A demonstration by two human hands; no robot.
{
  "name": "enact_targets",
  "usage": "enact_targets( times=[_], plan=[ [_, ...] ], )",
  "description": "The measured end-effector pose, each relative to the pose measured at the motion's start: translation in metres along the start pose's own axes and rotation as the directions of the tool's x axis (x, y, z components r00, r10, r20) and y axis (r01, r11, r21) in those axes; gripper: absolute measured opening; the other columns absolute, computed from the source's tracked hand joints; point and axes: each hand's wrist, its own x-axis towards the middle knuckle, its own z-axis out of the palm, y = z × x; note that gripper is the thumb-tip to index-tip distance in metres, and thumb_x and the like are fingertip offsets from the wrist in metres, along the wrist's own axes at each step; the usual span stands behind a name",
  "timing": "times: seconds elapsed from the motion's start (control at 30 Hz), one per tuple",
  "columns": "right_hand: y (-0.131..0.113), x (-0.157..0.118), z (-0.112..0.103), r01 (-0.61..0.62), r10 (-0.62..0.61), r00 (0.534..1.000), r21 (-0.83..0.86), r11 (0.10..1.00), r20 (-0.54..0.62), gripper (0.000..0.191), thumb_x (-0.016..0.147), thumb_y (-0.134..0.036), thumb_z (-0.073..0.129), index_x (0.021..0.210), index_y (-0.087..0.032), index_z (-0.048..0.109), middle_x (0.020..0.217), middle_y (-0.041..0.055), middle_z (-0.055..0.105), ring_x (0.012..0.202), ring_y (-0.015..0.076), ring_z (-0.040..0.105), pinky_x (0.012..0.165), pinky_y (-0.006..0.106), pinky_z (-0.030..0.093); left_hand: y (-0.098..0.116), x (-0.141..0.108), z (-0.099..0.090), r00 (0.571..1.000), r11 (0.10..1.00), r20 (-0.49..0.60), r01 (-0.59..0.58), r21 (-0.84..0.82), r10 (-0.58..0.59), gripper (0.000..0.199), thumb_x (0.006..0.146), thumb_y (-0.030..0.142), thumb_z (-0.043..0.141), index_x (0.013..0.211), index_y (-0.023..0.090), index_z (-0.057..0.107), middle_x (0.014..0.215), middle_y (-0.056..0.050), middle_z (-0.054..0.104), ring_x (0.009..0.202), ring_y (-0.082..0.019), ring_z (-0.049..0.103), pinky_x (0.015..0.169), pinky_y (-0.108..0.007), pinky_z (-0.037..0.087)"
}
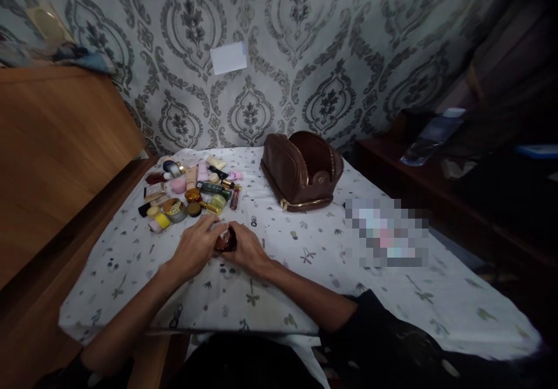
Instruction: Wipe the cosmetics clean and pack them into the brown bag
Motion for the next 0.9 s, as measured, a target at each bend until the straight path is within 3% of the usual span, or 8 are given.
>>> enact_targets(
  times=[0.2, 0.37, 0.6, 0.73, 0.9],
  plan=[
    [-0.007, -0.001, -0.006, -0.067, 0.066, 0.998, 0.087, 0.994, 0.01, 0.049, 0.065, -0.025, 0.076, 0.11, -0.021, 0.057, 0.1, 0.0022, 0.067, 0.09, 0.0214, 0.063, 0.08, 0.031, 0.047, -0.012, 0.0, -0.006, 0.978, 0.978, 0.08, 0.199, -0.062, -0.194, 0.031, 0.09, 0.012, 0.041, 0.107, 0.021, 0.066, 0.102, -0.008, 0.061, 0.094, -0.025, 0.061, 0.077, -0.035, 0.05],
    [-0.007, -0.001, -0.007, -0.038, 0.044, 0.998, 0.114, 0.993, -0.045, 0.049, 0.068, -0.024, 0.073, 0.115, -0.021, 0.058, 0.108, 0.0043, 0.067, 0.096, 0.0222, 0.063, 0.086, 0.034, 0.048, -0.02, -0.019, 0.0, 0.971, 0.957, 0.052, 0.239, -0.165, -0.233, 0.031, 0.089, 0.013, 0.042, 0.109, 0.02, 0.064, 0.1, -0.007, 0.061, 0.092, -0.024, 0.062, 0.078, -0.035, 0.05],
    [0.001, 0.0, -0.001, -0.015, 0.031, 0.993, 0.146, 0.989, -0.11, 0.053, 0.068, -0.026, 0.074, 0.118, -0.02, 0.058, 0.111, 0.0063, 0.067, 0.099, 0.0233, 0.063, 0.088, 0.036, 0.049, -0.006, -0.036, 0.0, 0.987, 0.949, -0.027, 0.147, -0.281, -0.161, 0.03, 0.092, 0.013, 0.04, 0.113, 0.02, 0.061, 0.1, -0.006, 0.06, 0.093, -0.021, 0.061, 0.08, -0.032, 0.051],
    [0.003, 0.001, 0.001, 0.016, 0.003, 0.988, 0.127, 0.992, -0.152, 0.052, 0.068, -0.023, 0.07, 0.119, -0.019, 0.059, 0.112, 0.0075, 0.066, 0.1, 0.0238, 0.062, 0.089, 0.038, 0.05, 0.007, -0.038, -0.002, 0.994, 0.976, -0.06, 0.075, -0.205, -0.089, 0.033, 0.093, 0.011, 0.039, 0.115, 0.021, 0.061, 0.101, -0.007, 0.06, 0.092, -0.02, 0.06, 0.078, -0.031, 0.051],
    [0.006, -0.002, 0.002, 0.069, -0.061, 0.992, 0.073, 0.995, -0.106, 0.06, 0.068, -0.018, 0.069, 0.126, -0.017, 0.054, 0.117, 0.0105, 0.063, 0.108, 0.0254, 0.061, 0.095, 0.04, 0.049, 0.014, -0.036, -0.002, 0.995, 0.999, -0.101, -0.017, -0.033, 0.014, 0.031, 0.093, 0.009, 0.041, 0.113, 0.022, 0.061, 0.107, -0.009, 0.061, 0.095, -0.022, 0.059, 0.074, -0.031, 0.051]
  ],
)
